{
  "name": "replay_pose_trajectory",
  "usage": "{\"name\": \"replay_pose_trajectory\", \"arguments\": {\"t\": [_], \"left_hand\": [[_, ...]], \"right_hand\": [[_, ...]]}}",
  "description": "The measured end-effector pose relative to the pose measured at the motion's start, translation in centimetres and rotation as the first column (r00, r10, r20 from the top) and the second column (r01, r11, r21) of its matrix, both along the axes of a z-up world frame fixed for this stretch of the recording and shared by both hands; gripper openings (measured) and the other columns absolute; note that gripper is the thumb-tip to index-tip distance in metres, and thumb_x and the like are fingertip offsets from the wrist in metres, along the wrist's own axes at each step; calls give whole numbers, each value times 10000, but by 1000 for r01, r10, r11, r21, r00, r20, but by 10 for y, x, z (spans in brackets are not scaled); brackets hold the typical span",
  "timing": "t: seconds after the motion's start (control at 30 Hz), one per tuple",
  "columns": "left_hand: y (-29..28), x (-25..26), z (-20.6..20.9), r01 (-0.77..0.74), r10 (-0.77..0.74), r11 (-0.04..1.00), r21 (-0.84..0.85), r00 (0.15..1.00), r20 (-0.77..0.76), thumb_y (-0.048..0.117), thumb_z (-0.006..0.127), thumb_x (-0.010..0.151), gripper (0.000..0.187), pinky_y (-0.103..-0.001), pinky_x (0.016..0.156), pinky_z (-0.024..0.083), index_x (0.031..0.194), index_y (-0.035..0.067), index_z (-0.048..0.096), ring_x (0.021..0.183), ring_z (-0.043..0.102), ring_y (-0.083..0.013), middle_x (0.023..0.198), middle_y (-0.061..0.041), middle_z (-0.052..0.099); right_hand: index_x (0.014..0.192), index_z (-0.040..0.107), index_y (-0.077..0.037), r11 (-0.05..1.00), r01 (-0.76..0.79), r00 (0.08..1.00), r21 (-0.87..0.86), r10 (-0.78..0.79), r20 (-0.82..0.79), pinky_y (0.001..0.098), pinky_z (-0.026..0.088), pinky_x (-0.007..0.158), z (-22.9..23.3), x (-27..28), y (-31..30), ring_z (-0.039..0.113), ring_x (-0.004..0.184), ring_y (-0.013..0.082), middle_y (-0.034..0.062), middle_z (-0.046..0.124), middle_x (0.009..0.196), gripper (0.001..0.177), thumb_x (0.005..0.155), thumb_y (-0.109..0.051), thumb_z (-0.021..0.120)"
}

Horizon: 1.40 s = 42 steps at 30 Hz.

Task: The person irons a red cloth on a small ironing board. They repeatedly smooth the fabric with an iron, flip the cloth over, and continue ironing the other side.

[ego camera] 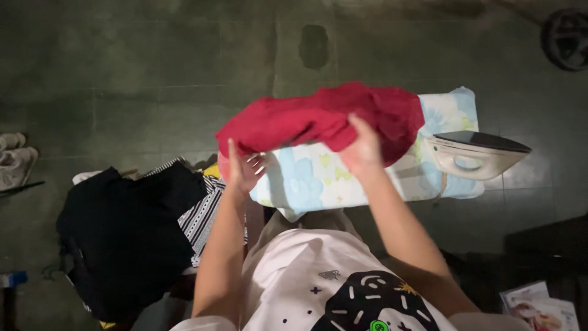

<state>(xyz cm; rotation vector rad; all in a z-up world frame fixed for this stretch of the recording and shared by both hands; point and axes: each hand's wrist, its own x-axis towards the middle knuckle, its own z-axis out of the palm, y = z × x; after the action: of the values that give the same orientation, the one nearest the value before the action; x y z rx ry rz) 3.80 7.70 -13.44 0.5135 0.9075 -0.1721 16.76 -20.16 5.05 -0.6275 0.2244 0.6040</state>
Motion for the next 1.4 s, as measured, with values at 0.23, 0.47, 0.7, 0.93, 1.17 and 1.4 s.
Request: {"name": "replay_pose_trajectory", "arguments": {"t": [0.23,0.47,0.7,0.93,1.17,1.4], "left_hand": [[-8,57,-33,-244,322,930,-274,901,292,498,619,923,727,-507,1152,452,1527,141,430,1325,574,-289,1520,-85,518],[42,78,-32,-170,234,956,-238,933,273,330,616,1003,409,-502,1091,496,1330,85,633,1234,642,-304,1312,-105,704],[45,190,77,-227,348,927,-298,814,464,317,645,1026,310,-474,1060,540,1230,83,668,1160,675,-284,1248,-96,720],[-4,124,269,-217,381,923,-318,628,678,246,627,1065,343,-452,1143,526,1330,28,613,1235,670,-280,1359,-125,671],[-13,-29,146,-153,154,988,-25,945,289,253,670,999,418,-369,795,575,1367,65,609,1080,687,-275,1278,-115,707],[-13,-126,-1,376,-364,915,145,926,-101,181,744,847,418,-327,726,535,1253,123,662,936,691,-136,1141,-4,725]], "right_hand": [[1410,545,-17,979,203,967,7,-201,158,484,424,1211,72,-3,-92,569,1353,336,163,594,1446,530,963,-290,628],[1396,579,-81,955,215,974,-205,-195,113,443,499,1094,37,19,-114,614,1258,284,126,634,1353,498,912,-98,694],[1198,630,-56,955,233,963,-184,-200,179,467,595,944,38,170,-77,719,1012,285,123,730,1117,214,992,-108,647],[1306,610,-24,972,230,864,-52,-179,471,465,552,1092,152,179,-107,689,1173,282,133,700,1261,321,1014,-152,654],[1380,593,-14,953,234,964,-191,-201,174,433,499,1125,25,94,-184,652,1251,275,134,670,1369,428,1009,-226,584],[1376,594,-19,813,76,963,-577,-209,-167,431,552,1016,-171,1,-242,677,1148,274,142,689,1295,431,996,-224,575]]}}
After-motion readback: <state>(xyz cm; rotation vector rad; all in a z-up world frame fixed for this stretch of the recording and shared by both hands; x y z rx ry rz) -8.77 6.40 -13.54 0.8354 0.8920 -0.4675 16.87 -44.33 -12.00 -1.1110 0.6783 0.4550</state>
